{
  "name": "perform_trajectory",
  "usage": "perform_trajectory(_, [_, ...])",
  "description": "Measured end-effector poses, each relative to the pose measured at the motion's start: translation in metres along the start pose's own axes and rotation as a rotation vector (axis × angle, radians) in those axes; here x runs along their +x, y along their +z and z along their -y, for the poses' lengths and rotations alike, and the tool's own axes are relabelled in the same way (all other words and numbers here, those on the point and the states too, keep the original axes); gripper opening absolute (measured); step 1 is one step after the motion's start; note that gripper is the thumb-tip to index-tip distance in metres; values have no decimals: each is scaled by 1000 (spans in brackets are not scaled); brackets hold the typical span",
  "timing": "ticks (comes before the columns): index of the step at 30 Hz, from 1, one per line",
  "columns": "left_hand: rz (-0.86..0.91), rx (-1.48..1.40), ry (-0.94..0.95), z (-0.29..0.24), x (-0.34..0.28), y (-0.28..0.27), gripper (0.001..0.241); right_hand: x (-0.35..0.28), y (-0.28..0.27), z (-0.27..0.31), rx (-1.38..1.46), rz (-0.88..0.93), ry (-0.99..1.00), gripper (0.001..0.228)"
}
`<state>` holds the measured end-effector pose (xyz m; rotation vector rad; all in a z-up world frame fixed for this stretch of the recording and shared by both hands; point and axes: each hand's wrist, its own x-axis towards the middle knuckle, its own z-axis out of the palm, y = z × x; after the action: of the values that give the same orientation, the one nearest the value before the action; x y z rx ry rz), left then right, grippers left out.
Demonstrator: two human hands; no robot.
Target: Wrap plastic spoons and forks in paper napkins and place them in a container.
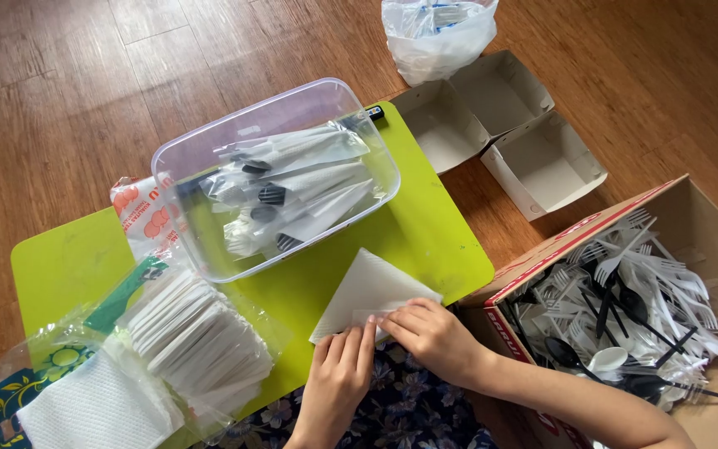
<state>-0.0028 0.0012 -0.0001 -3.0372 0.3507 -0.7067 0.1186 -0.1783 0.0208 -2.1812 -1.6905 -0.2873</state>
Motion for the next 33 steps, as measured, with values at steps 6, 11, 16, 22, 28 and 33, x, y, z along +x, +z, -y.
perform_trajectory(6, [11,-81,-5,-9,-5,-3,33,-17,1,-4,19,-13,-101,22])
perform_trajectory(11, [64,-167,-8,-10,-15,-1,32,-17,0,-12,71,15,-155,21])
perform_trajectory(16, [112,-341,-111,-4,-14,-11,37,-22,-2,-14,-99,52,-177,28])
perform_trajectory(22, [120,-490,-218,6,-11,-19,27,-18,-7,-16,-98,-9,-165,22])
perform_trajectory(28, [187,-652,-384,13,-1,-27,29,-19,-6,-24,-58,-42,-184,12])
perform_trajectory(33, [213,-655,-557,17,-4,-5,25,-17,14,-33,9,-160,-70,13])
